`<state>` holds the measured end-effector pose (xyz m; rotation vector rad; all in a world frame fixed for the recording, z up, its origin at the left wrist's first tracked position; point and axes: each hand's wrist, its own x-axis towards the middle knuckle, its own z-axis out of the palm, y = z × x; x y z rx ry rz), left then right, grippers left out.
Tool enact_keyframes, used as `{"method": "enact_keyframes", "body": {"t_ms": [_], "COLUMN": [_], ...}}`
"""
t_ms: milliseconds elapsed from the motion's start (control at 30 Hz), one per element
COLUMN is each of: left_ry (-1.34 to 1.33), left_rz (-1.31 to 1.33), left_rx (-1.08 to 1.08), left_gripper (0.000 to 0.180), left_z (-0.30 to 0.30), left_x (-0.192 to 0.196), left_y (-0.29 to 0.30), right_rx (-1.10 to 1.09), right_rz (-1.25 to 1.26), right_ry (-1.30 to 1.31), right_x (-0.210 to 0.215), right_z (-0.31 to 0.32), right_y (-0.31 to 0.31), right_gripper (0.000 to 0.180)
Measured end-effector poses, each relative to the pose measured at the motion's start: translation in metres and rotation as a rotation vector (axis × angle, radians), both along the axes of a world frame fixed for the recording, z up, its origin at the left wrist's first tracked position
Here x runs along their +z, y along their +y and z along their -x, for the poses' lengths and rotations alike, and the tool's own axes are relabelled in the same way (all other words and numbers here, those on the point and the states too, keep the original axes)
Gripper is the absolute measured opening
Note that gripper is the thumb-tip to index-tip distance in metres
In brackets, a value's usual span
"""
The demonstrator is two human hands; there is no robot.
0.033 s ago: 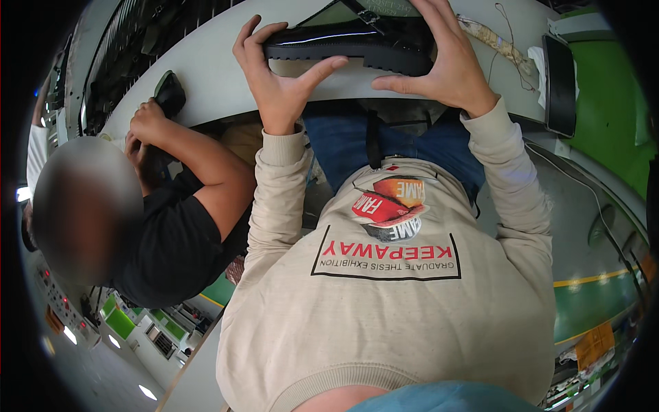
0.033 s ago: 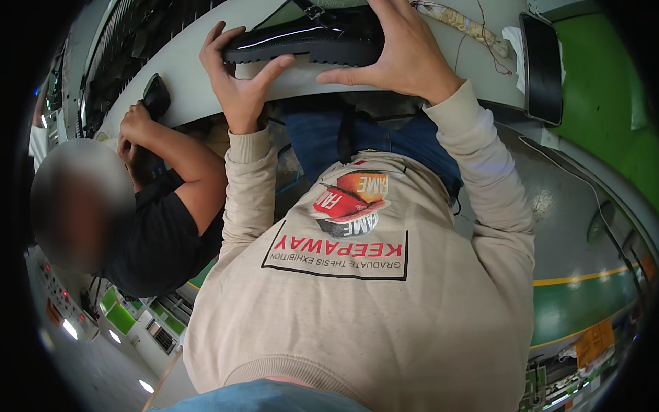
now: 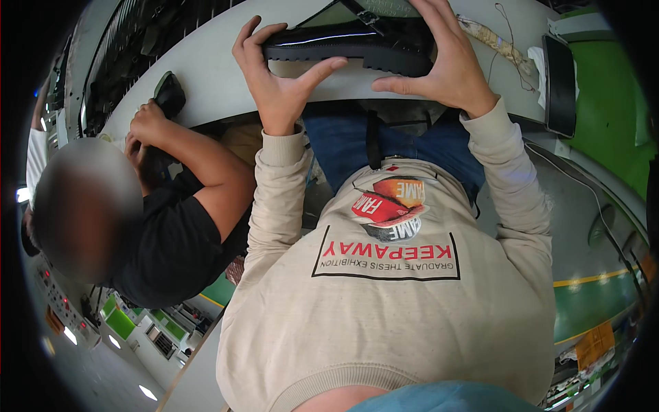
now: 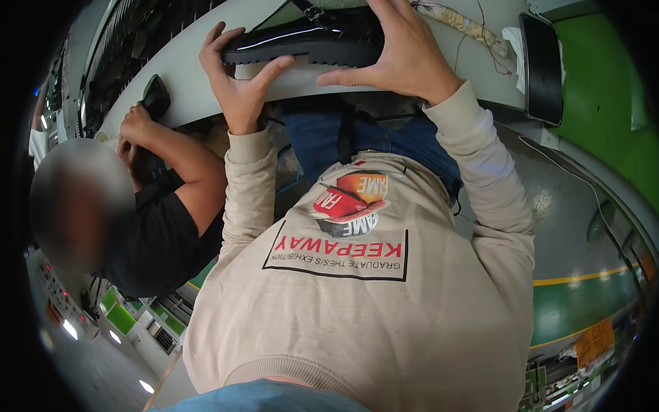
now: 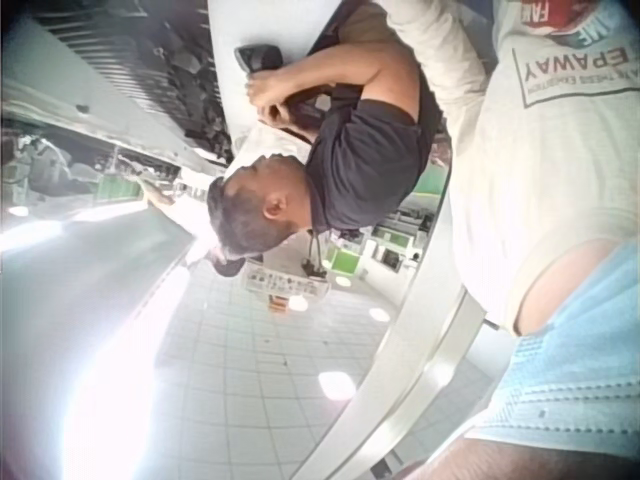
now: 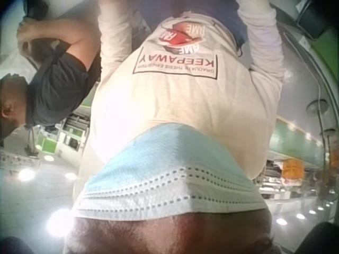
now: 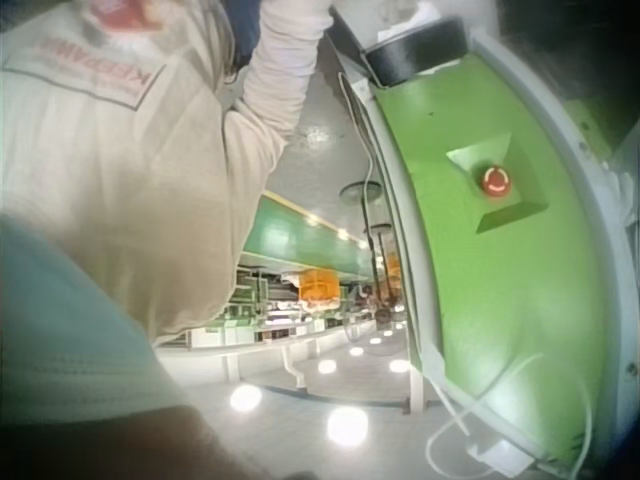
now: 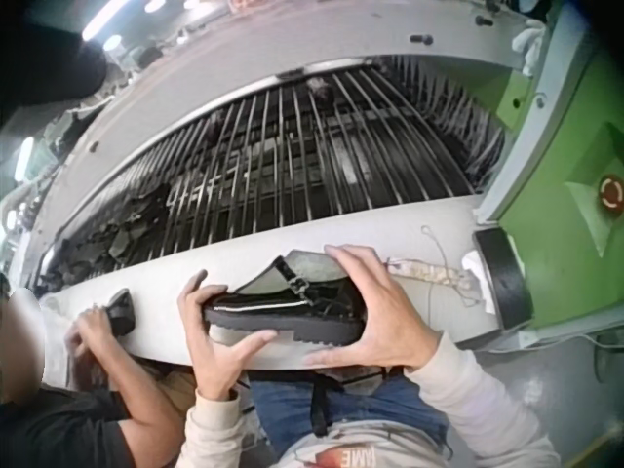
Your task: Assembling, inspecting, and cleaning shoes on a production line conveyor belt.
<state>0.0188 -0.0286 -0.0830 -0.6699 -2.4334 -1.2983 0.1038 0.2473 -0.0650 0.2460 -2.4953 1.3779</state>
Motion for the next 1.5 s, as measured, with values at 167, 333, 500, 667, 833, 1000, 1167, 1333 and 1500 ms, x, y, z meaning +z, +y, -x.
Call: {"method": "enact_keyframes", "body": {"t_ms": [167,333,500,667,833,1000,1167,1333,1500], "left_ry": [-0.019,-0.023,0.12,0.145,0.123,0.048,-0.051,-0.257,-0.272], "left_rz": [0.036,-0.042,-0.008,-0.002,0.038,0.004,-0.119,-0.317,-0.349], "left_rx": [0.006,-0.017,-0.001,-0.043,-0.078,-0.113,-0.2,-0.293,-0.282], "left_gripper": [0.092,0.09,0.083,0.081,0.081,0.084,0.084,0.072,0.062], "left_z": [0.001,0.003,0.002,0.003,0.006,0.007,0.015,0.018,0.016], "left_x": [0.005,0.0,-0.007,-0.001,0.008,0.004,-0.005,0.001,0.004], "left_y": [0.004,0.003,0.003,-0.003,-0.011,-0.016,-0.026,-0.036,-0.034], "right_rx": [-0.017,-0.054,-0.099,-0.113,-0.084,-0.078,-0.076,-0.077,-0.083], "right_rz": [0.013,0.015,-0.055,-0.089,-0.086,-0.09,-0.063,-0.099,-0.097], "right_ry": [0.003,0.035,0.282,0.356,0.324,0.315,0.314,0.349,0.331], "right_x": [-0.002,0.001,-0.036,-0.034,-0.025,-0.028,-0.034,-0.034,-0.03], "right_z": [0.001,-0.002,0.007,0.006,0.0,-0.005,-0.005,-0.002,-0.003], "right_y": [0.003,0.0,-0.003,-0.005,-0.009,-0.01,-0.008,-0.007,-0.007], "right_gripper": [0.127,0.114,0.1,0.108,0.106,0.11,0.113,0.117,0.118]}}
